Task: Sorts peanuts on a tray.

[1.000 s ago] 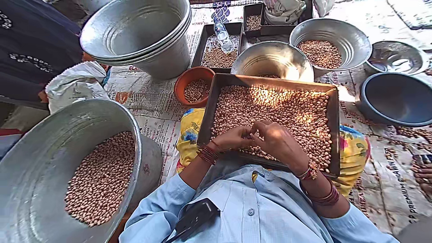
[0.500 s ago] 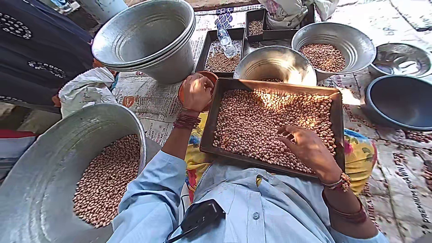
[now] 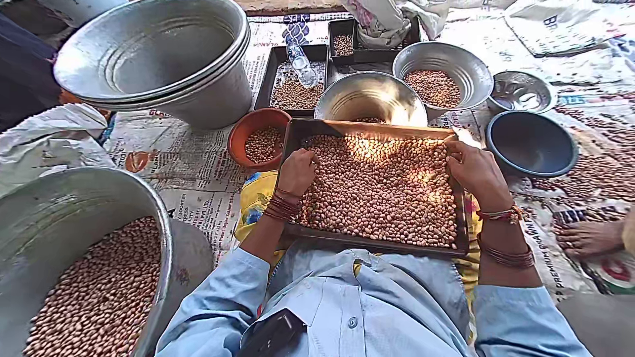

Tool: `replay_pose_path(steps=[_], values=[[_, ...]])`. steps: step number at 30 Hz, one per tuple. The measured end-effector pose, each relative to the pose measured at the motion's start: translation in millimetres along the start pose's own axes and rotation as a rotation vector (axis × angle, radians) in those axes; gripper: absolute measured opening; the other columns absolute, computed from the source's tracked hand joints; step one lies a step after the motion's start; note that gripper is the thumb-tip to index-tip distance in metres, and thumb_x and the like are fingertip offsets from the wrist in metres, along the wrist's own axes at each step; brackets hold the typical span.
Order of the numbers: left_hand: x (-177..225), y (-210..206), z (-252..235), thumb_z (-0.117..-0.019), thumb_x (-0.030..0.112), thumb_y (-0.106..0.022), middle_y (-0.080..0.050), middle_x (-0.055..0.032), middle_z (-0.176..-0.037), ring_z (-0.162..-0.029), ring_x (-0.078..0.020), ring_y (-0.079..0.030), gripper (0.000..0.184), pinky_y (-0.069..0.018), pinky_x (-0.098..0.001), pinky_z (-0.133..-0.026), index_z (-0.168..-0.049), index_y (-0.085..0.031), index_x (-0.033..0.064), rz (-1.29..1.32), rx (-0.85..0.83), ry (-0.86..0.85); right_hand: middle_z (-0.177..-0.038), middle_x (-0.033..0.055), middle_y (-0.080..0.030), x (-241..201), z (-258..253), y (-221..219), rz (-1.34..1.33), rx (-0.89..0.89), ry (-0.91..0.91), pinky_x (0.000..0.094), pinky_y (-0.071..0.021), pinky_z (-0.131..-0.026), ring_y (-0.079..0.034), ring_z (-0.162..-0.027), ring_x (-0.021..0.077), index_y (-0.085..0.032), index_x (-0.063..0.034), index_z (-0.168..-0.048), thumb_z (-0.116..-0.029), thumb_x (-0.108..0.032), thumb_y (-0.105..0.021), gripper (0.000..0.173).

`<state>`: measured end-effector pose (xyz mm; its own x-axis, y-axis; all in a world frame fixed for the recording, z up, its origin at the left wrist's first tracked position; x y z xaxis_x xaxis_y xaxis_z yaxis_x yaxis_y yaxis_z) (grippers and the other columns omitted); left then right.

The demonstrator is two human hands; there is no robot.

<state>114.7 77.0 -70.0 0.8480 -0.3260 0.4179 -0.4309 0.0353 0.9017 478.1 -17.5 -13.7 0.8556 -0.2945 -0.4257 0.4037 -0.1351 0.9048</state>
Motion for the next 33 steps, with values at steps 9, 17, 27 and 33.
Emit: replay_pose_path(steps=[9,17,27,33], values=[[-12.0,-13.6,-3.9,-0.0946,0.004,-0.070,-0.067,-0.0245,-0.115,-0.113,-0.0442,-0.064,0.022,-0.0516,-0.0599,-0.096,-0.116,-0.072,0.0011,-0.008,-0.082,0.103,-0.146,0.0367,-0.044,-85.0,3.2,-121.4,0.209,-0.213,0.102,0.0678,-0.0526,-0.084,-0.053,-0.122,0.0582,-0.040,-0.0021,-0.154,-0.0939,-0.005,-0.064,0.065],[-17.8,-17.6,-3.9,-0.0950,0.004,-0.069,-0.066,-0.0255,-0.117,-0.114,-0.0457,-0.063,0.023,-0.0512,-0.0621,-0.096,-0.118,-0.071,0.0000,-0.003,-0.086,0.097,-0.124,0.0279,-0.064,-93.8,9.7,-69.2,0.069,-0.075,0.239,0.0639,-0.0542,-0.076,-0.067,-0.100,0.0479,-0.063,0.0003,-0.132,-0.0970,-0.002,-0.057,0.035],[-15.6,-18.8,-3.4,-0.0950,0.004,-0.068,-0.066,-0.0242,-0.118,-0.116,-0.0444,-0.062,0.023,-0.0518,-0.0600,-0.096,-0.118,-0.071,0.0007,-0.001,-0.070,0.089,-0.109,0.0300,-0.069,-8.5,-17.6,-62.7,0.410,-0.292,-0.144,0.0657,-0.0515,-0.081,-0.067,-0.105,0.0501,-0.061,0.0022,-0.124,-0.1045,-0.014,-0.050,0.028],[-14.3,-18.1,-2.6,-0.0943,0.002,-0.068,-0.067,-0.0248,-0.116,-0.114,-0.0447,-0.063,0.023,-0.0515,-0.0595,-0.096,-0.117,-0.072,0.0007,-0.004,-0.055,0.072,-0.113,0.0270,-0.068,-54.0,31.3,-104.9,0.259,-0.483,-0.091,0.0616,-0.0511,-0.089,-0.066,-0.110,0.0454,-0.053,-0.0024,-0.139,-0.1086,-0.024,-0.045,0.038]])
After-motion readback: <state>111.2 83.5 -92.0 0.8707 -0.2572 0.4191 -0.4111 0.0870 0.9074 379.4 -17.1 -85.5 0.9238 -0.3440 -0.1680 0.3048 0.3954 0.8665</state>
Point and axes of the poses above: each hand's wrist, its own z-axis away from the middle knuckle, its own y-axis out of the back of the hand, x = y × z, the point moved 9 cm from there along -z, towards the middle knuckle
